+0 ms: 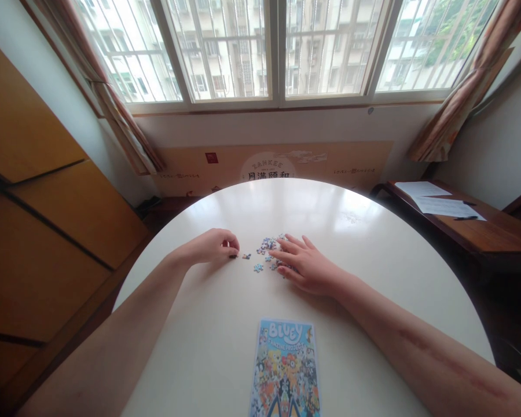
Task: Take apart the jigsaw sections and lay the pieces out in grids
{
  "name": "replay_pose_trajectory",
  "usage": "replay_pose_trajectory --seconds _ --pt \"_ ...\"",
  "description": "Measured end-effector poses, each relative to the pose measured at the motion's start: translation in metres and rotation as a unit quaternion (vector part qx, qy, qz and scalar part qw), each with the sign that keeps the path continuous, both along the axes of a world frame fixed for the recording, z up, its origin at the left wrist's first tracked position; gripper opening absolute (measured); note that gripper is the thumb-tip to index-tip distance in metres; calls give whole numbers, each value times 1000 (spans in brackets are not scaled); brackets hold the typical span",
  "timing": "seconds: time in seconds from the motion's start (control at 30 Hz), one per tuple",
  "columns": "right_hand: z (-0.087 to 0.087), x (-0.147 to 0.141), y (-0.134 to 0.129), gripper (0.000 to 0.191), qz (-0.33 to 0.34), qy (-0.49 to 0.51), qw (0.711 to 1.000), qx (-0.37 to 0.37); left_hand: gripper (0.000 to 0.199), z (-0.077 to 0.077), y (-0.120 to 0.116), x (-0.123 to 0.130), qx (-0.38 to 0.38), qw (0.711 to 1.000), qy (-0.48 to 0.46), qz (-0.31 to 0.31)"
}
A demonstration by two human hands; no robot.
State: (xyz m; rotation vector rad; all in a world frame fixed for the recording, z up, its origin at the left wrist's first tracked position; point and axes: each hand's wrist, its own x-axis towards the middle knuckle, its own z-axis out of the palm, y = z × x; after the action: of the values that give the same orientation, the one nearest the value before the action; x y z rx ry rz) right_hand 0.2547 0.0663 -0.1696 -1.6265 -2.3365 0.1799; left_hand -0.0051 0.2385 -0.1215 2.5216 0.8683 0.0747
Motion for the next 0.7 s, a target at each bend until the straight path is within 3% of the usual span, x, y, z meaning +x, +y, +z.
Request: replay_pose_trajectory --seconds 0.23,0.4,0.57,0.7 --pt "2 0 -1 47 -21 14 1000 9 25 0 -3 4 21 997 -65 -28" --pt "3 -1 -1 47 -32 23 999 8 20 -3 -14 12 29 997 -47 -59" --pt "2 -1 0 47 -30 21 999 8 15 -3 -22 18 53 996 -41 -51" --pt "2 -1 0 48 -31 18 999 4 23 4 -17 11 41 998 -19 -44"
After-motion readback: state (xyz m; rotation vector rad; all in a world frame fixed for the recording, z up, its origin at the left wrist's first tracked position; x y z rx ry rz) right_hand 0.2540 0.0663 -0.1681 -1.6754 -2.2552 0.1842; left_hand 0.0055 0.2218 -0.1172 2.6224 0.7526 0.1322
